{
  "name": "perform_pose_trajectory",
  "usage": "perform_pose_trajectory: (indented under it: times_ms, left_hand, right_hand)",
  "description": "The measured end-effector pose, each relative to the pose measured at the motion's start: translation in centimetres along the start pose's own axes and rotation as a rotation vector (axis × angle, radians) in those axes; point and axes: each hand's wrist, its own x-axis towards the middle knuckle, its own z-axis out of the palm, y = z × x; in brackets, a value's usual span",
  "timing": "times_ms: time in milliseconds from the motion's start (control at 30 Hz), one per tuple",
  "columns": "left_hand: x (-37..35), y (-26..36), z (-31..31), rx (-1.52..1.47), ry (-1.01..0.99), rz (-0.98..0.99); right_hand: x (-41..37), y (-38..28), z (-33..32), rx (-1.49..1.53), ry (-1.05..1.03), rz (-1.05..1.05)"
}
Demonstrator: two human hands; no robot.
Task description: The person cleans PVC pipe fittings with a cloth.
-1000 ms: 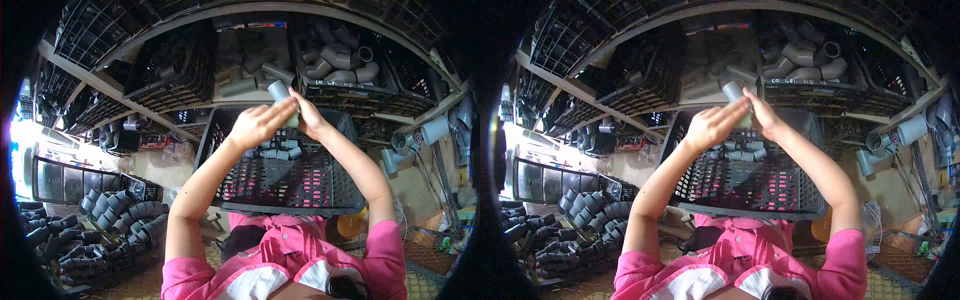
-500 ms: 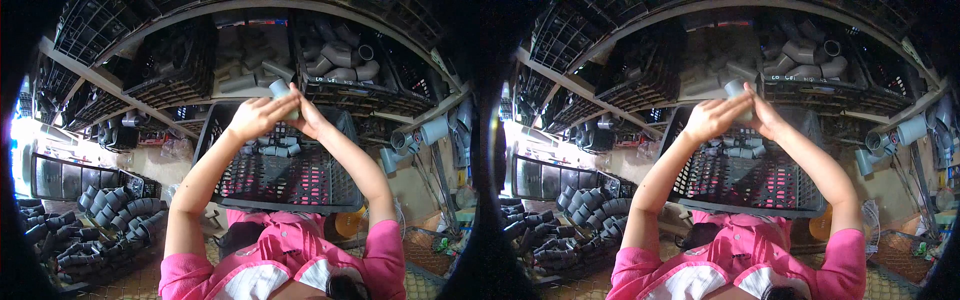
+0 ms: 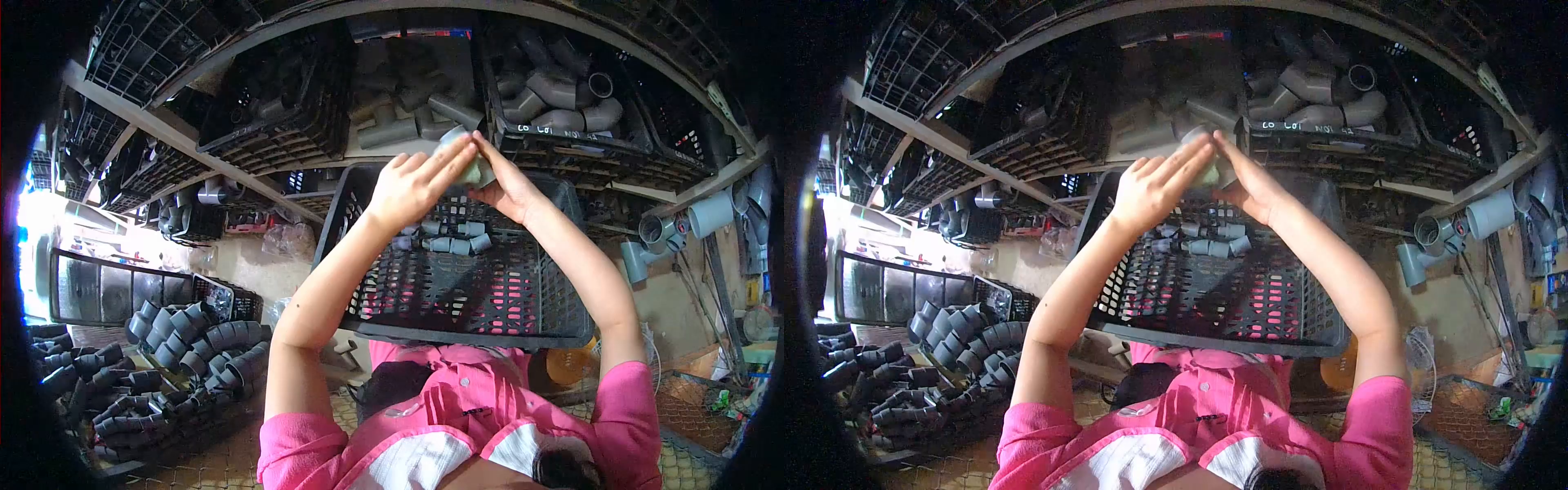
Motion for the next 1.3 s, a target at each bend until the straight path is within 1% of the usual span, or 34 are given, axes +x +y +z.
perform_pose_trajectory:
  times_ms: [33,67,100,167,233,267,300,367,400,433,467,567,600,633,700,767,800,833,900,933,967,1000,1033,1067,1100,1167,1200,1233,1300]
  left_hand:
    - [-0.2,0.2,-0.1,-0.024,0.005,0.025]
    - [-0.3,0.8,-0.5,0.017,-0.042,0.105]
    - [0.0,1.3,-0.7,0.013,-0.020,0.197]
    - [0.6,1.4,-1.6,0.024,-0.099,0.177]
    - [0.8,0.5,-1.0,0.046,-0.079,-0.017]
    - [0.8,-0.2,-0.7,0.025,-0.067,-0.088]
    - [0.6,-0.4,-0.6,0.025,-0.057,-0.119]
    - [0.3,-0.1,-1.1,-0.028,-0.089,-0.057]
    - [0.1,0.3,-1.2,-0.023,-0.075,0.074]
    - [-0.1,0.7,-1.1,-0.018,-0.061,0.203]
    - [0.1,1.0,-0.8,0.048,-0.028,0.313]
    - [0.2,0.6,-0.1,-0.013,-0.029,0.115]
    - [0.9,0.7,-0.9,-0.044,-0.131,-0.077]
    - [0.4,0.0,0.4,-0.087,-0.035,-0.139]
    - [0.1,0.2,-0.1,-0.117,-0.050,-0.149]
    - [-0.3,1.1,-0.3,-0.147,-0.044,0.022]
    - [-0.4,1.5,-0.8,-0.165,-0.078,0.115]
    - [-0.3,1.7,-0.6,-0.134,-0.066,0.222]
    - [0.3,1.5,-0.9,-0.113,-0.091,0.221]
    - [0.4,1.1,-0.6,-0.083,-0.045,0.159]
    - [0.4,0.7,-0.4,-0.053,-0.001,0.098]
    - [0.6,0.4,-0.7,-0.041,-0.043,0.000]
    - [0.8,0.2,-1.0,-0.027,-0.045,-0.052]
    - [0.7,0.2,-1.1,-0.035,-0.049,-0.032]
    - [0.5,0.3,-1.1,-0.042,-0.052,-0.014]
    - [-0.1,1.2,-0.5,-0.104,-0.005,0.159]
    - [0.0,1.7,-0.6,-0.080,-0.022,0.281]
    - [0.5,2.1,-1.2,-0.078,-0.075,0.324]
    - [0.9,1.4,-0.8,-0.063,0.001,0.341]
  right_hand:
    - [0.1,0.1,-0.2,0.026,-0.019,0.039]
    - [0.2,0.2,-0.6,0.049,-0.038,0.079]
    - [0.3,0.2,-0.8,0.071,-0.057,0.118]
    - [0.2,0.1,-0.8,0.045,-0.018,0.087]
    - [0.1,0.2,-0.9,-0.005,0.020,0.028]
    - [0.0,0.3,-0.8,-0.026,0.037,-0.002]
    - [0.0,0.4,-0.8,-0.040,0.017,-0.005]
    - [0.0,0.2,-0.8,-0.072,-0.024,-0.014]
    - [-0.3,0.3,0.0,-0.049,0.069,-0.037]
    - [-0.2,0.3,-0.1,-0.041,0.063,-0.035]
    - [-0.1,0.3,-0.5,-0.033,0.056,-0.032]
    - [0.3,0.3,-0.9,-0.008,0.054,-0.004]
    - [0.4,-0.1,-1.1,-0.002,0.040,0.006]
    - [0.2,-0.4,-1.1,0.006,0.025,0.015]
    - [-0.2,-0.5,-0.4,0.001,0.065,0.007]
    - [-0.4,-0.3,0.2,-0.023,0.071,-0.043]
    - [-0.5,-0.6,0.1,0.041,-0.004,0.014]
    - [-0.5,-0.7,-0.2,0.040,-0.014,0.038]
    - [-0.4,-0.8,-0.8,0.038,-0.030,0.085]
    - [-0.3,-0.5,-0.4,0.065,0.006,-0.011]
    - [-0.4,-0.6,-0.4,0.027,0.036,-0.019]
    - [-0.5,-0.7,-0.3,-0.008,0.065,-0.027]
    - [-0.7,-1.0,-0.1,-0.041,0.093,-0.038]
    - [-0.9,-1.1,0.5,-0.066,0.130,-0.035]
    - [-0.9,-1.0,0.5,-0.022,0.104,-0.018]
    - [-0.6,-0.8,0.2,0.058,0.054,0.018]
    - [-0.5,-0.6,-0.5,0.006,-0.028,-0.030]
    - [0.1,-0.3,-0.8,-0.027,-0.015,-0.038]
    - [-0.1,-0.2,-1.0,0.015,-0.066,-0.057]
